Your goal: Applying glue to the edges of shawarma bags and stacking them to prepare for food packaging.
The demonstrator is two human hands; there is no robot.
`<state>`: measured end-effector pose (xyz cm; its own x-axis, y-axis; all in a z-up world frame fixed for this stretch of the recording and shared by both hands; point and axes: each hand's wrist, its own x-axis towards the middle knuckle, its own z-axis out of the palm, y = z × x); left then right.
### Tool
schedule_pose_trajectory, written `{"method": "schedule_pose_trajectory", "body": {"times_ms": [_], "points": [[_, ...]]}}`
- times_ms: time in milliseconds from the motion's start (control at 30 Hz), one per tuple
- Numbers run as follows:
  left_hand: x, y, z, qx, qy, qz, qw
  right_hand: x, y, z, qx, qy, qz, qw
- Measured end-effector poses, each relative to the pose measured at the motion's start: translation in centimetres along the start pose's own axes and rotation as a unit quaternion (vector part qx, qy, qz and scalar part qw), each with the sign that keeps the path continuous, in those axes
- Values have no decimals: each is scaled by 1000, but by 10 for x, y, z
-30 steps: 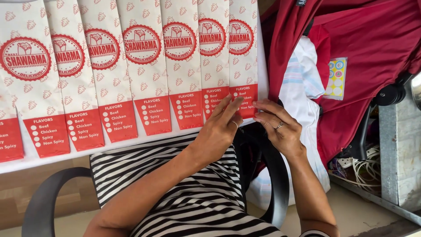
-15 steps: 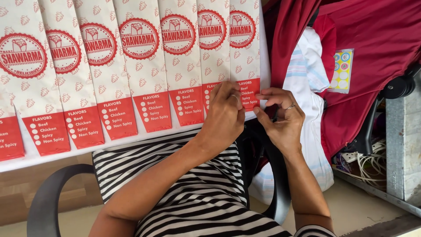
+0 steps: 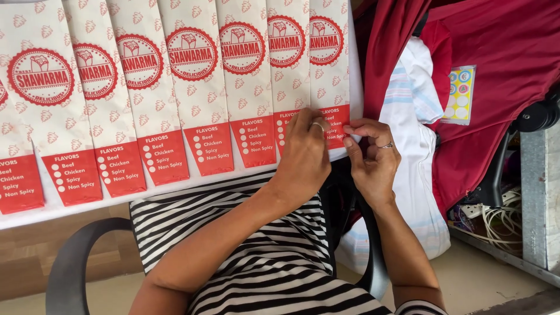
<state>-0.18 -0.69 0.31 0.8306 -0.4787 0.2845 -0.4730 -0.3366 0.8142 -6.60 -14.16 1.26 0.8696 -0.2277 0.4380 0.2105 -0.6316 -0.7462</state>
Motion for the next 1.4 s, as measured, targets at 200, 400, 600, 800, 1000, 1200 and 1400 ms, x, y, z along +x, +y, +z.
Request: {"method": "schedule_pose_trajectory", "body": {"times_ms": [200,400,600,800,1000,1200,1400], "points": [[2,-9,7,114,-7,48,992,0,7,-1,27,5,5,1000],[4,-4,-8,21,-55,-3,998,3,-4,1,-13,7,5,1000],[1,8,-15,42,-59,-7,997,2,3,3,-73,21,-30,997],[-20,14,-14,41,31,93,994,6,-10,-1,-56,34,-40,997],[-52,-14,-43,40,85,187,978,8,-35,0,-96,-8,-135,986],[-57,-28,-64,106,55,153,981,7,-33,23,-36,-95,-190,977],[-60,-38,-58,111,42,152,981,4,-32,21,-36,-93,-190,977]]}}
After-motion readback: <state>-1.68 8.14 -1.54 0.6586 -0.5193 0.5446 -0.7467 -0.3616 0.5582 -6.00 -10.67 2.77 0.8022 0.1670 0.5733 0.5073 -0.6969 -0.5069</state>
